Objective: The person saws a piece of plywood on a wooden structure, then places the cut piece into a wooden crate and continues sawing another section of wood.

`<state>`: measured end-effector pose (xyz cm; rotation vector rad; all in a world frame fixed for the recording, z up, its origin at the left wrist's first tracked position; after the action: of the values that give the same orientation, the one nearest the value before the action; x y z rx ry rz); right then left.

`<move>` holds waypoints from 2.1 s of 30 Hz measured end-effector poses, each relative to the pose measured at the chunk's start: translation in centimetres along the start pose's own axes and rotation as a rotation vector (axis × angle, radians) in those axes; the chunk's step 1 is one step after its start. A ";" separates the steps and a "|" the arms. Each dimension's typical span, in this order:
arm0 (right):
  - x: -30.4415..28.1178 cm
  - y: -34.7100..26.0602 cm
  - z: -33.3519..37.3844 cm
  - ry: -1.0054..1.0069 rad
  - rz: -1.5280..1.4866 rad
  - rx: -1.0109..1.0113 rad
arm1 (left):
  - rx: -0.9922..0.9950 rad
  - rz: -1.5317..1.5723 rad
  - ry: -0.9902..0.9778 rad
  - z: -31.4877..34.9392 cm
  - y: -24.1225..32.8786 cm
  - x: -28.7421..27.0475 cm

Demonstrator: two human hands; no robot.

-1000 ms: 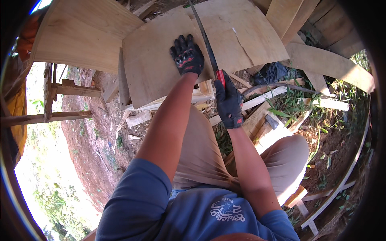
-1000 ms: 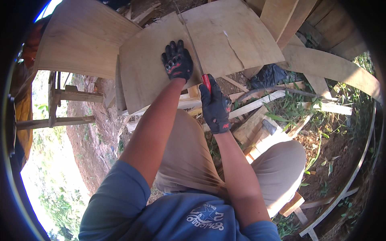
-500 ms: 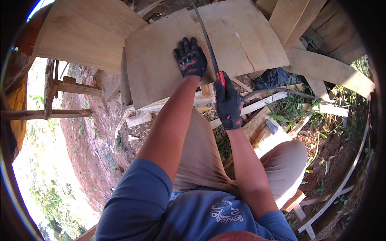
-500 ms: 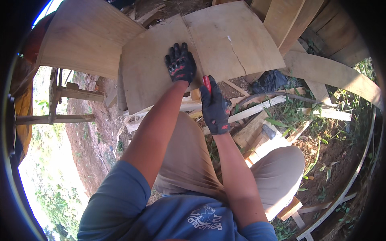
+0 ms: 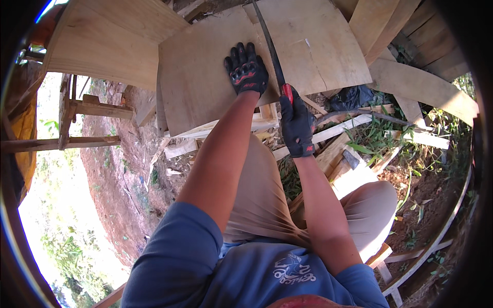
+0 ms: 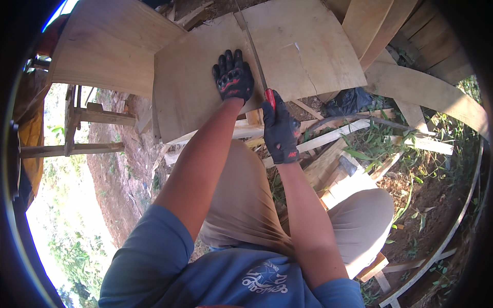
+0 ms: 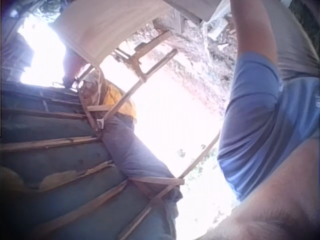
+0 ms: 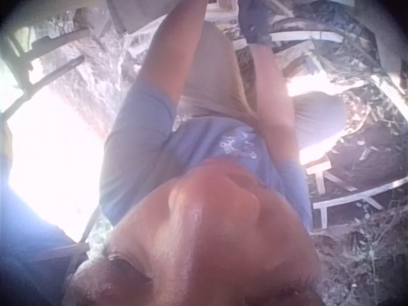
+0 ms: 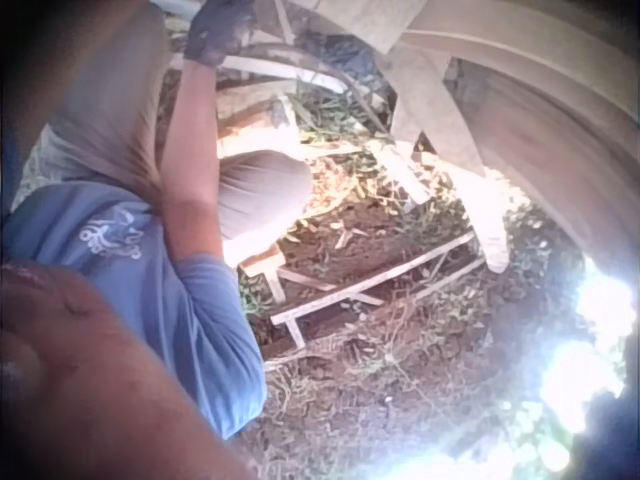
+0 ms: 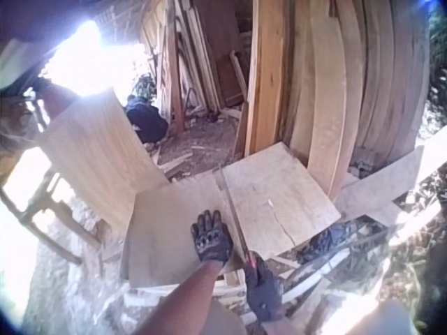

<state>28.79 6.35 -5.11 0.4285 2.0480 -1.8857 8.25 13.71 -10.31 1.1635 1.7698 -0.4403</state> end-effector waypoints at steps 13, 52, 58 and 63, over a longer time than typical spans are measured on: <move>-2.4 6.6 6.7 -0.076 0.027 0.118 | 0.036 -0.043 0.087 -0.2 0.2 1.3; -0.3 0.4 -0.6 -0.048 0.061 0.002 | -0.039 0.009 0.084 -0.3 -0.1 0.6; -2.4 0.9 -0.1 -0.254 0.182 0.192 | -0.021 -0.002 0.085 -0.2 0.1 0.5; -7.1 3.9 8.5 -0.123 0.310 0.137 | 0.000 -0.067 0.045 -0.1 0.2 0.6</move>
<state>37.15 -1.77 -6.24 0.6088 1.6709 -1.8185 8.36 14.20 -10.75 1.1244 1.8521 -0.4570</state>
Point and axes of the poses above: each hand's wrist, its own z-axis away from the middle knuckle, its own x-axis out of the palm, y = z × x, the point moved 2 cm from there along -z, towards the middle knuckle, and after that the axes turned 14 degrees about y, right-handed, at the moved point
